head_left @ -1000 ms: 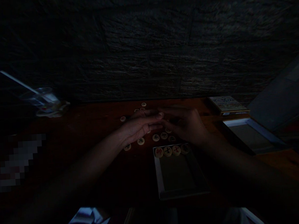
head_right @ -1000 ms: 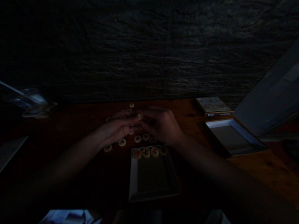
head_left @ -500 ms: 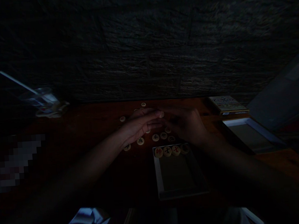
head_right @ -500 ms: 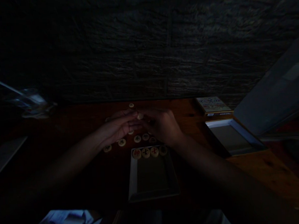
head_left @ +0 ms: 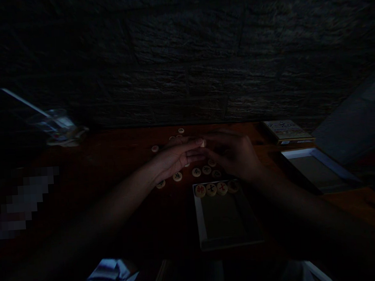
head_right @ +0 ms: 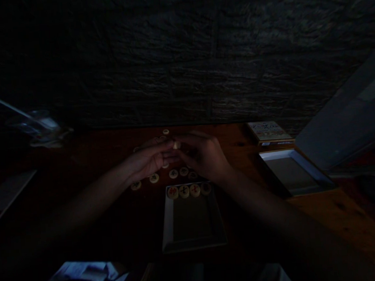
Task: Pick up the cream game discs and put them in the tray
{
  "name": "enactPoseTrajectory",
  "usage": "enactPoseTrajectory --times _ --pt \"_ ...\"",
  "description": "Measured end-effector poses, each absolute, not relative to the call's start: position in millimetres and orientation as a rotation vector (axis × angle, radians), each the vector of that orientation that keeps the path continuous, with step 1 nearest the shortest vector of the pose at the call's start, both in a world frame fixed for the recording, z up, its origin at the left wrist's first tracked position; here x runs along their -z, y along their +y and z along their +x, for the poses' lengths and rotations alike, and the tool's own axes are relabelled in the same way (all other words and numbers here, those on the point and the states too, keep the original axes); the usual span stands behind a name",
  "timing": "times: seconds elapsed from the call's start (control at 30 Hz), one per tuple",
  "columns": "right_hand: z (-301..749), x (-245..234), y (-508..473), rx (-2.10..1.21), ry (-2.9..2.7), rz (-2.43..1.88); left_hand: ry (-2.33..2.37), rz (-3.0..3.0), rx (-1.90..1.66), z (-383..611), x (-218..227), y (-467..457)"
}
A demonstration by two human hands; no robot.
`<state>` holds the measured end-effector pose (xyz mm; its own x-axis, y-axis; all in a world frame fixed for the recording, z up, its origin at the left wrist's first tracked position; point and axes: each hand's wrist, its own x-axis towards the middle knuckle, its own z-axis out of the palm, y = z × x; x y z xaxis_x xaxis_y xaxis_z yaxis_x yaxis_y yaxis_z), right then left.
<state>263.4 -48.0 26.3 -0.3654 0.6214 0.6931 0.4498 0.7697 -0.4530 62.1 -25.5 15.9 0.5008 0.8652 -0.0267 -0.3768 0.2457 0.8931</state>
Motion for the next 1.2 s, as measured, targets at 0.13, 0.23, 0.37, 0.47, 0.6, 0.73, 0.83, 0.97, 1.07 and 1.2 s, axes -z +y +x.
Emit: enactPoseTrajectory --times 0.13,0.23,0.37,0.47,0.6,0.73,0.83,0.97,1.07,1.2 --pt "263.0 -24.9 -48.1 -0.249 -2.020 -0.789 0.624 0.975 -0.835 61.3 -15.8 -25.3" --pt "264.0 -23.5 -48.1 -0.254 -2.017 -0.839 0.592 0.989 -0.840 60.4 -16.4 -25.3" --pt "265.9 -24.4 -48.1 -0.198 -2.020 -0.883 0.576 0.989 -0.850 60.6 -18.0 -25.5" --pt "266.1 -26.4 -48.3 -0.168 -2.050 -0.846 0.575 0.988 -0.832 60.9 -17.5 -24.4" --pt "265.7 -28.0 -50.0 -0.172 -2.077 -0.792 0.583 0.994 -0.821 60.4 -15.2 -22.5" --pt "266.8 -26.7 -50.9 -0.164 -2.077 -0.825 0.585 0.986 -0.833 60.9 -15.9 -21.8" --pt "268.4 -24.7 -49.4 -0.118 -2.050 -0.863 0.571 0.992 -0.861 61.8 -17.3 -21.9" --pt "269.6 -23.0 -46.3 -0.100 -2.031 -0.885 0.558 1.084 -0.911 63.1 -14.9 -21.4" --pt "269.0 -22.0 -45.0 -0.114 -2.008 -0.920 0.617 1.160 -0.969 64.3 -10.9 -21.2" --pt "265.9 -20.5 -46.0 -0.362 -1.915 -0.975 0.750 1.249 -1.044 64.3 -8.4 -22.8"
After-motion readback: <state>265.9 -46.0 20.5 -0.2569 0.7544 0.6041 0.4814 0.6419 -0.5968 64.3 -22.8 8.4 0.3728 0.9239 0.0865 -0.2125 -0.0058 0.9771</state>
